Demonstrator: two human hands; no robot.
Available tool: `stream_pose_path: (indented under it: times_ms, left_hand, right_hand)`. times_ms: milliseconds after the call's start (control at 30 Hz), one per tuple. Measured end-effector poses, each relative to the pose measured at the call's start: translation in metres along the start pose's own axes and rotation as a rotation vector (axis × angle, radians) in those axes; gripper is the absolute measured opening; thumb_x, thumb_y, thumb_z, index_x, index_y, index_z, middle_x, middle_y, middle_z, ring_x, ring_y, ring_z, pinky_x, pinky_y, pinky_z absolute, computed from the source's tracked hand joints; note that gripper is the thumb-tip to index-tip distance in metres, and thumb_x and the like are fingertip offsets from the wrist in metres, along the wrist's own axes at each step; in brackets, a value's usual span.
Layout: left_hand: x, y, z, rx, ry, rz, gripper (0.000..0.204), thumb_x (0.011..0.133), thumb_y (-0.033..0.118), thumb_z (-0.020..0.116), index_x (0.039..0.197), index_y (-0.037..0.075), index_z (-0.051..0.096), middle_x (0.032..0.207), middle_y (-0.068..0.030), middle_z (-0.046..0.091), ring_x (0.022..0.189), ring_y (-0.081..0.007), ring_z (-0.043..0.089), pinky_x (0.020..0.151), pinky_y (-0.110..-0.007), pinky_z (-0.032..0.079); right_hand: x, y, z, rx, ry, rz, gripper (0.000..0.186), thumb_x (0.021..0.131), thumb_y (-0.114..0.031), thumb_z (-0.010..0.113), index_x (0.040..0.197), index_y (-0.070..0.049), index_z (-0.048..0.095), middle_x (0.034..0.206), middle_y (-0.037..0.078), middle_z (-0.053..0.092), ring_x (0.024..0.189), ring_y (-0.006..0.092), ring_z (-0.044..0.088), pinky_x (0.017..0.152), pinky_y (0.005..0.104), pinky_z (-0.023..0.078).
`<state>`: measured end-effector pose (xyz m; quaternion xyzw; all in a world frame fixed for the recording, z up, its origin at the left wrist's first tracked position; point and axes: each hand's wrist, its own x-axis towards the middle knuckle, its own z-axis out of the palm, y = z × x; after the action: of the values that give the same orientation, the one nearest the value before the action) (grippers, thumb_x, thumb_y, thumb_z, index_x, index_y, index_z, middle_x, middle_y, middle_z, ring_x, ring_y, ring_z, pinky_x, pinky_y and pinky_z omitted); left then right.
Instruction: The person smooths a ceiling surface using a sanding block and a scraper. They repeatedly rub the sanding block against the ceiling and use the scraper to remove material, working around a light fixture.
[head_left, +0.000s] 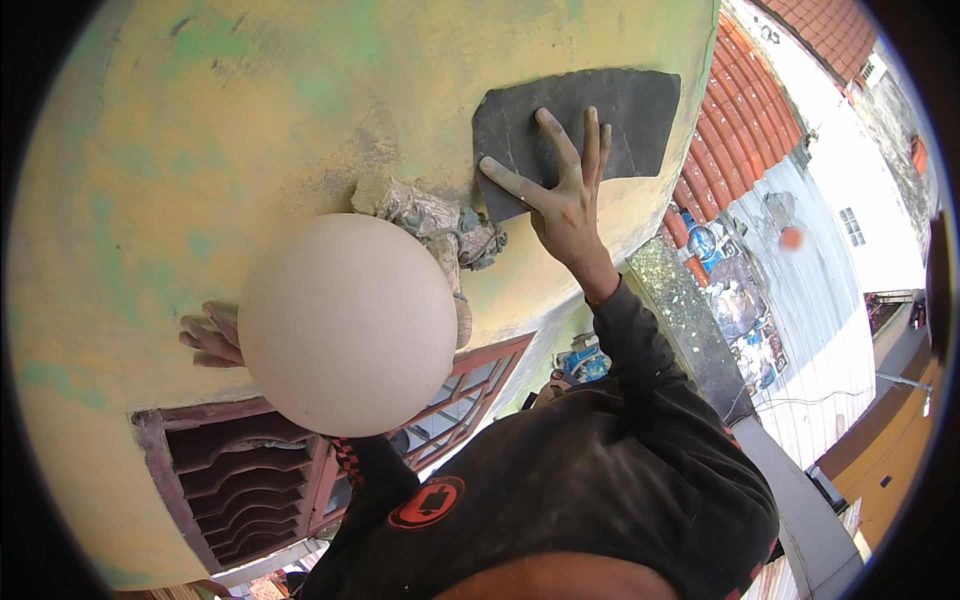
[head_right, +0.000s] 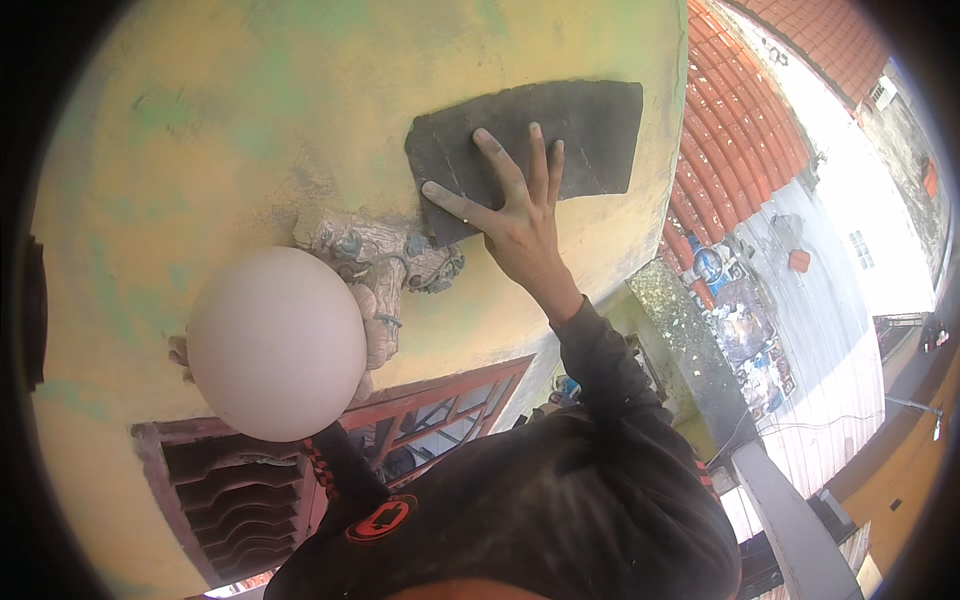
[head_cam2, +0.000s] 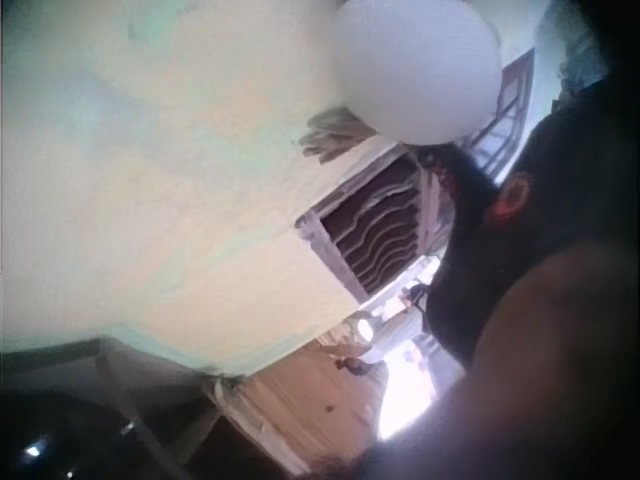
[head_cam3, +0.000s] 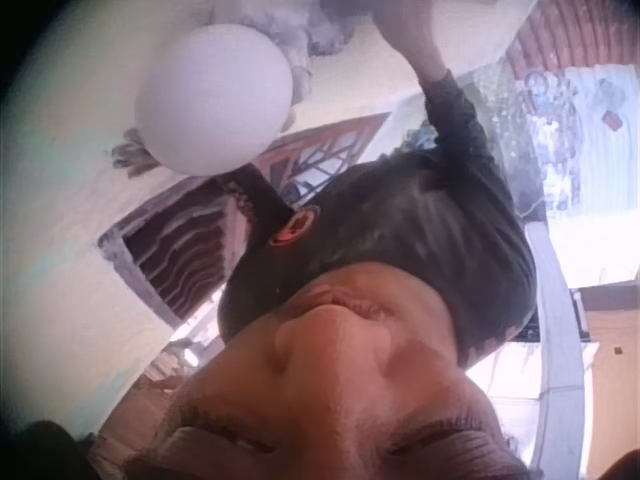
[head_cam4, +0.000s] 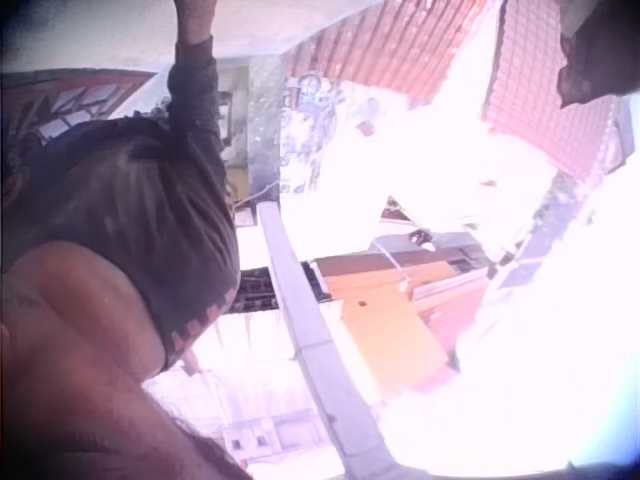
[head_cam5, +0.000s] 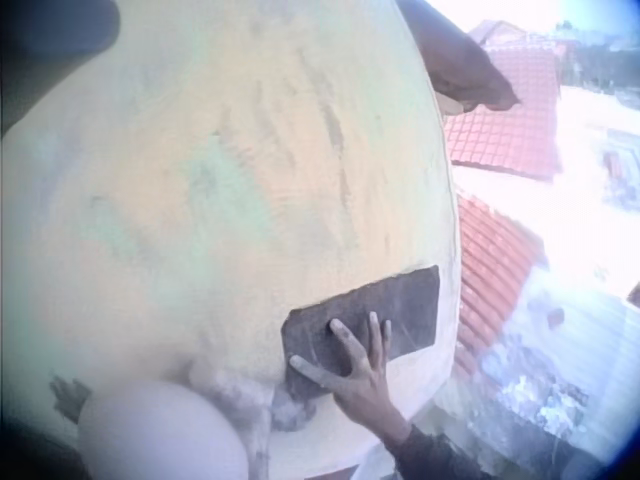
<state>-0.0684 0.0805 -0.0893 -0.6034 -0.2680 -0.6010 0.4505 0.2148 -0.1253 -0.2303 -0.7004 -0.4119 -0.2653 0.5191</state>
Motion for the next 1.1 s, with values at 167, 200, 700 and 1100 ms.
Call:
stream_pose_path:
  times_ms: [167,200,700,1100]
  left_hand:
    - [0.017,0.001,-0.02,0.036,0.0,0.059,0.06,0.102,0.061,0.037,0.132,0.016,0.063,0.146,-0.0174,0.055,0.144,-0.0325,0.045,0.124,-0.059,0.019]
    - [0.018,-0.001,-0.023,0.051,0.008,0.067,0.06,0.102,0.061,0.037,0.132,0.015,0.064,0.146,-0.0175,0.056,0.144,-0.0325,0.045,0.124,-0.059,0.019]
    - [0.003,-0.003,0.001,0.027,0.06,0.079,0.061,0.103,0.06,0.036,0.129,0.013,0.065,0.142,-0.0191,0.059,0.142,-0.0322,0.048,0.125,-0.056,0.02]
    - [0.002,0.006,0.0,0.0,0.054,0.051,0.063,0.102,0.061,0.038,0.128,0.012,0.067,0.14,-0.0184,0.06,0.143,-0.0296,0.046,0.127,-0.052,0.017]
  right_hand:
    - [-0.032,0.002,0.01,0.056,-0.038,0.006,0.069,0.08,0.003,0.064,0.124,-0.049,0.07,0.159,0.005,0.038,0.15,0.0469,0.02,0.12,0.0712,0.013]
    - [-0.043,0.007,0.012,0.065,-0.069,0.016,0.068,0.08,0.003,0.064,0.124,-0.049,0.07,0.159,0.005,0.038,0.15,0.0468,0.02,0.119,0.0714,0.013]
    - [-0.022,0.011,0.005,-0.024,-0.037,0.014,0.063,0.084,0.002,0.06,0.121,-0.047,0.072,0.157,0.005,0.04,0.15,0.0465,0.021,0.12,0.0695,0.014]
    - [0.028,0.018,-0.066,-0.027,0.456,0.052,0.039,0.083,-0.011,0.077,0.119,-0.026,0.077,0.156,0.017,0.04,0.151,0.048,0.021,0.12,0.0567,0.023]
